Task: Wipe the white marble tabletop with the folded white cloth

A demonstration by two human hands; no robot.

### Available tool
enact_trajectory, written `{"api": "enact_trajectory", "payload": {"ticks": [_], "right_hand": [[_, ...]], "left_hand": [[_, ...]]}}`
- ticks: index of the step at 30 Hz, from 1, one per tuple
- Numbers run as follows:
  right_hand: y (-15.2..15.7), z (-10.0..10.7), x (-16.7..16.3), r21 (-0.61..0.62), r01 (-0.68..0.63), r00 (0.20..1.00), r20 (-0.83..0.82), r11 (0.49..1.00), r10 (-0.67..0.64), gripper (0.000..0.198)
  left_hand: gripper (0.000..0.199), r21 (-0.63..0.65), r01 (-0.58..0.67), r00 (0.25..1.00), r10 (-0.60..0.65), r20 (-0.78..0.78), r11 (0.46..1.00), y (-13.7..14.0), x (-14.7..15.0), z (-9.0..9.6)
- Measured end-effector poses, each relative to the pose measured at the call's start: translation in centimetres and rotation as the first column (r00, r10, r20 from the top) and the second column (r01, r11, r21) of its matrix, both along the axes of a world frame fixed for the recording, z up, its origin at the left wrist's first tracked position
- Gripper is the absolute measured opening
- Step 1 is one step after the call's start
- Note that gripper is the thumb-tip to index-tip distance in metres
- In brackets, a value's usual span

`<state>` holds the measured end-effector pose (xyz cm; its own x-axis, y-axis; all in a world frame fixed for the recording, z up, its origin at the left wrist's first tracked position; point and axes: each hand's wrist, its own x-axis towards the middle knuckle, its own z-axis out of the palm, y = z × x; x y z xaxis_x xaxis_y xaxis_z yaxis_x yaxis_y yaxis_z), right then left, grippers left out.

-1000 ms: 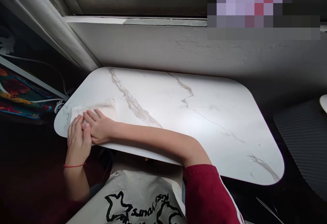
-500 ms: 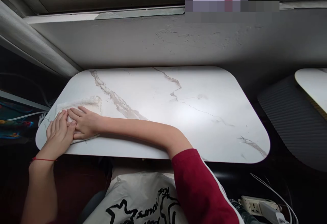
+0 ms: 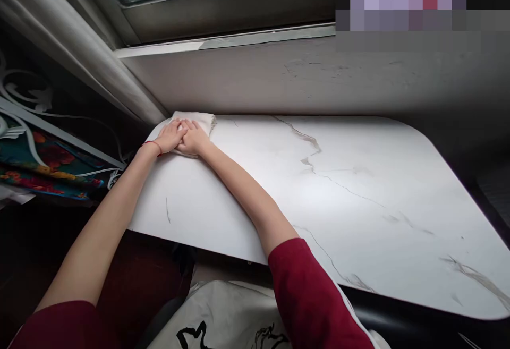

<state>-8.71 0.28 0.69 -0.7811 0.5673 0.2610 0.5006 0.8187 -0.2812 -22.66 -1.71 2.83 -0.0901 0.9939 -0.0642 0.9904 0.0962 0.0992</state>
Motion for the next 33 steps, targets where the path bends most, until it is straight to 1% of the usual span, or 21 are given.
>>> {"api": "enact_trajectory", "payload": {"ticks": [3, 9, 12, 16, 20, 22, 24, 27, 33], "right_hand": [[1.3, -0.3, 0.3, -0.002, 0.033, 0.999, -0.008, 0.999, -0.033, 0.07], [2.2, -0.6, 0.3, 0.016, 0.106, 0.994, -0.022, 0.994, -0.106, 0.07], [2.5, -0.7, 0.2, 0.02, 0.117, 0.993, -0.032, 0.993, -0.117, 0.067], [2.1, -0.5, 0.2, 0.025, 0.131, 0.991, -0.019, 0.991, -0.13, 0.064], [0.9, 0.0, 1.0, 0.047, 0.126, 0.992, -0.001, 0.991, -0.126, 0.064], [-0.2, 0.0, 1.6, 0.074, 0.123, 0.992, 0.001, 0.99, -0.123, 0.066], [-1.6, -0.1, 2.4, 0.096, 0.133, 0.991, 0.001, 0.986, -0.134, 0.068], [-4.2, -0.4, 3.4, 0.096, 0.156, 0.988, 0.0, 0.983, -0.157, 0.071], [-9.4, -0.5, 4.7, 0.055, 0.22, 0.975, -0.028, 0.974, -0.219, 0.071]], "left_hand": [[0.071, -0.003, 0.013, 0.999, -0.013, 0.048, 1.0, 1.6, 0.0, -0.5], [0.067, 0.059, 0.015, 0.996, -0.02, 0.087, 0.998, 2.9, 0.2, -1.0], [0.065, 0.1, 0.012, 0.994, -0.022, 0.104, 0.995, 3.1, 0.4, -1.2], [0.062, 0.144, 0.001, 0.993, -0.017, 0.115, 0.99, 2.6, 1.0, -1.1], [0.062, 0.134, -0.021, 0.991, 0.003, 0.132, 0.991, 1.4, 1.8, -0.8], [0.063, 0.111, 0.003, 0.991, -0.018, 0.134, 0.994, 0.5, 2.2, -0.7], [0.065, 0.088, 0.054, 0.991, -0.065, 0.118, 0.995, -0.8, 2.6, -0.7], [0.068, 0.053, 0.143, 0.984, -0.147, 0.096, 0.988, -3.2, 2.9, -0.8], [0.067, 0.099, 0.285, 0.954, -0.292, 0.069, 0.953, -7.7, 3.7, -1.0]]}}
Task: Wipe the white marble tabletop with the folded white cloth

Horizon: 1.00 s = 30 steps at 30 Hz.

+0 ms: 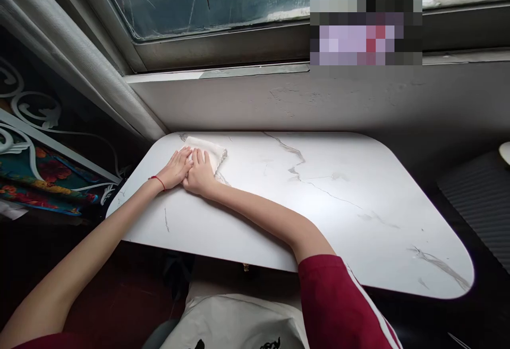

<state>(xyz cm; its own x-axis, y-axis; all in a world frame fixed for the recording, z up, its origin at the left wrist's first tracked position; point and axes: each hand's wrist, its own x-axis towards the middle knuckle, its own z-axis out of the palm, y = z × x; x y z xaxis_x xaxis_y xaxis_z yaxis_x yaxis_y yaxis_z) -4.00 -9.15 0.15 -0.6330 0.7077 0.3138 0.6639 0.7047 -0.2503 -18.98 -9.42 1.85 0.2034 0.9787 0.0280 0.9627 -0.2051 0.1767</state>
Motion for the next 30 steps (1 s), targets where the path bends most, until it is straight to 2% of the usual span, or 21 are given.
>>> {"api": "enact_trajectory", "payload": {"ticks": [5, 8, 12, 14, 17, 19, 25, 28, 30], "right_hand": [[-4.0, 0.2, 2.1, -0.04, -0.094, 0.995, -0.031, 0.995, 0.092, 0.074], [-6.7, 0.4, 3.2, -0.032, -0.185, 0.983, -0.029, 0.982, 0.184, 0.075], [-10.3, 0.3, 3.8, 0.021, -0.287, 0.957, -0.036, 0.958, 0.287, 0.074], [-11.6, 0.1, 3.7, 0.067, -0.342, 0.937, -0.046, 0.937, 0.345, 0.073], [-12.5, 0.0, 3.7, 0.127, -0.401, 0.912, -0.031, 0.907, 0.408, 0.069], [-12.5, 0.1, 3.8, 0.129, -0.415, 0.907, -0.018, 0.901, 0.421, 0.069], [-11.5, 0.1, 3.7, 0.085, -0.425, 0.9, -0.069, 0.901, 0.431, 0.068], [-10.0, -0.1, 3.3, 0.058, -0.403, 0.909, -0.086, 0.913, 0.407, 0.067], [-8.1, -0.2, 3.1, 0.034, -0.377, 0.92, -0.103, 0.925, 0.379, 0.069]], "left_hand": [[0.065, 0.035, -0.011, 0.999, 0.012, -0.036, 0.999, -4.9, 1.6, -0.1], [0.064, 0.106, -0.057, 0.997, 0.061, -0.039, 0.993, -9.1, 2.4, -0.5], [0.06, 0.24, -0.106, 0.994, 0.094, 0.06, 0.965, -15.4, 3.2, -1.7], [0.059, 0.292, -0.165, 0.985, 0.14, 0.105, 0.942, -18.0, 3.7, -2.4], [0.058, 0.346, -0.337, 0.94, 0.289, 0.183, 0.876, -20.2, 4.9, -2.9], [0.058, 0.344, -0.379, 0.923, 0.323, 0.209, 0.859, -20.4, 5.5, -2.8], [0.06, 0.298, -0.25, 0.967, 0.222, 0.125, 0.921, -18.5, 4.4, -2.0], [0.059, 0.229, -0.199, 0.979, 0.185, 0.083, 0.953, -16.1, 3.5, -1.3], [0.062, 0.17, -0.167, 0.986, 0.16, 0.052, 0.971, -13.6, 3.3, -0.6]]}}
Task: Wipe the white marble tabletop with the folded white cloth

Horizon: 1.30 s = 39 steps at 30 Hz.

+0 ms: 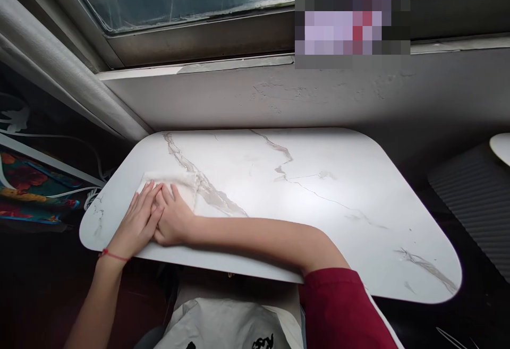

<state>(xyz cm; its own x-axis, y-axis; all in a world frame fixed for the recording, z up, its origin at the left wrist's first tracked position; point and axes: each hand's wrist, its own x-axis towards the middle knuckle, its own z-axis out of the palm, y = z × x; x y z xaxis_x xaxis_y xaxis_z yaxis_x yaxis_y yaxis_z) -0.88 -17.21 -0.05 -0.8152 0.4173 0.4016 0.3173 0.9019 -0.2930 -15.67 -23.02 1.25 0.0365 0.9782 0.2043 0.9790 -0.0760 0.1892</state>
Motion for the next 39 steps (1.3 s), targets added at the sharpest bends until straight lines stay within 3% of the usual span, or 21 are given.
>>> {"api": "enact_trajectory", "payload": {"ticks": [4, 7, 12, 16, 23, 39], "right_hand": [[5.5, -0.1, 0.7, -0.026, 0.051, 0.998, 0.041, 0.998, -0.05, 0.072], [9.8, 0.0, 2.2, -0.009, 0.073, 0.994, 0.079, 0.997, -0.072, 0.069], [15.2, 0.0, 5.5, 0.026, 0.169, 0.975, 0.14, 0.985, -0.171, 0.064], [18.1, -0.1, 7.8, 0.049, 0.225, 0.96, 0.158, 0.973, -0.23, 0.058], [20.0, -0.7, 9.3, 0.073, 0.227, 0.968, 0.092, 0.971, -0.233, 0.046], [19.7, -1.0, 9.2, 0.086, 0.255, 0.963, 0.067, 0.963, -0.261, 0.044]], "left_hand": [[0.068, -0.15, 0.019, 0.999, -0.026, -0.046, 0.988, 6.7, 0.9, 1.2], [0.07, -0.19, 0.021, 0.997, -0.036, -0.073, 0.981, 11.7, 2.5, 1.7], [0.066, -0.161, 0.129, 0.984, -0.146, -0.101, 0.978, 18.4, 5.9, 1.8], [0.063, -0.093, 0.182, 0.979, -0.189, -0.077, 0.979, 21.8, 8.3, 1.0], [0.055, 0.131, 0.135, 0.988, -0.143, 0.053, 0.982, 23.4, 9.6, -1.3], [0.052, 0.16, 0.147, 0.98, -0.166, 0.107, 0.976, 23.1, 9.5, -1.3]]}}
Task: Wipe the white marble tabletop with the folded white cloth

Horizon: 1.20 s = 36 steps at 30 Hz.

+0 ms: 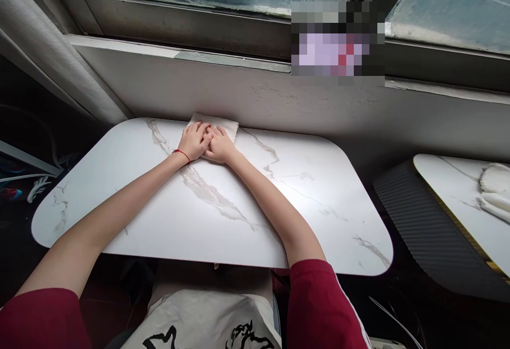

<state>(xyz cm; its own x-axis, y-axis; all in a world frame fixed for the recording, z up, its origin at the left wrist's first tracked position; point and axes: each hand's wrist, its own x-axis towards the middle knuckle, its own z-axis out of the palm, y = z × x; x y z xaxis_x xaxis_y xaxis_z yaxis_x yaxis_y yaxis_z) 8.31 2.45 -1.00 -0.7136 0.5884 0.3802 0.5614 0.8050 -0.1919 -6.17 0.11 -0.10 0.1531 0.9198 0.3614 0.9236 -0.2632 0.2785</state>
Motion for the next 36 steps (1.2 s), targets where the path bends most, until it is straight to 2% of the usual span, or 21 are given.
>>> {"api": "enact_trajectory", "payload": {"ticks": [7, 16, 20, 23, 26, 32, 36], "right_hand": [[-2.3, 0.4, 0.2, -0.04, 0.051, 0.999, 0.015, 0.998, -0.051, 0.051], [-10.5, -0.4, 5.3, -0.028, 0.202, 0.978, 0.051, 0.979, -0.2, 0.061], [-13.8, 0.1, 6.1, -0.029, 0.261, 0.963, 0.073, 0.965, -0.259, 0.062], [-15.9, 0.5, 5.6, -0.021, 0.229, 0.97, 0.09, 0.973, -0.227, 0.059], [-17.9, 0.7, 5.1, -0.009, 0.199, 0.977, 0.082, 0.98, -0.198, 0.056], [-21.6, 0.6, 5.3, -0.036, 0.166, 0.986, 0.031, 0.985, -0.165, 0.051], [-21.8, 0.8, 6.2, -0.013, 0.109, 0.993, 0.039, 0.994, -0.108, 0.046]], "left_hand": [[0.051, -0.006, 0.006, 1.0, -0.006, -0.001, 1.0, -1.4, 0.5, 0.0], [0.059, -0.002, 0.234, 0.971, -0.234, -0.047, 0.972, -7.5, 4.7, -0.6], [0.053, 0.025, 0.382, 0.922, -0.379, -0.082, 0.924, -8.5, 5.2, 0.7], [0.042, 0.016, 0.472, 0.875, -0.466, -0.126, 0.881, -7.9, 4.5, 2.1], [0.035, -0.032, 0.535, 0.839, -0.536, -0.092, 0.844, -7.5, 3.9, 2.9], [0.028, -0.076, 0.678, 0.728, -0.682, -0.065, 0.731, -9.4, 4.3, 2.8], [0.028, -0.068, 0.68, 0.731, -0.682, -0.012, 0.73, -10.4, 4.7, 2.7]]}}
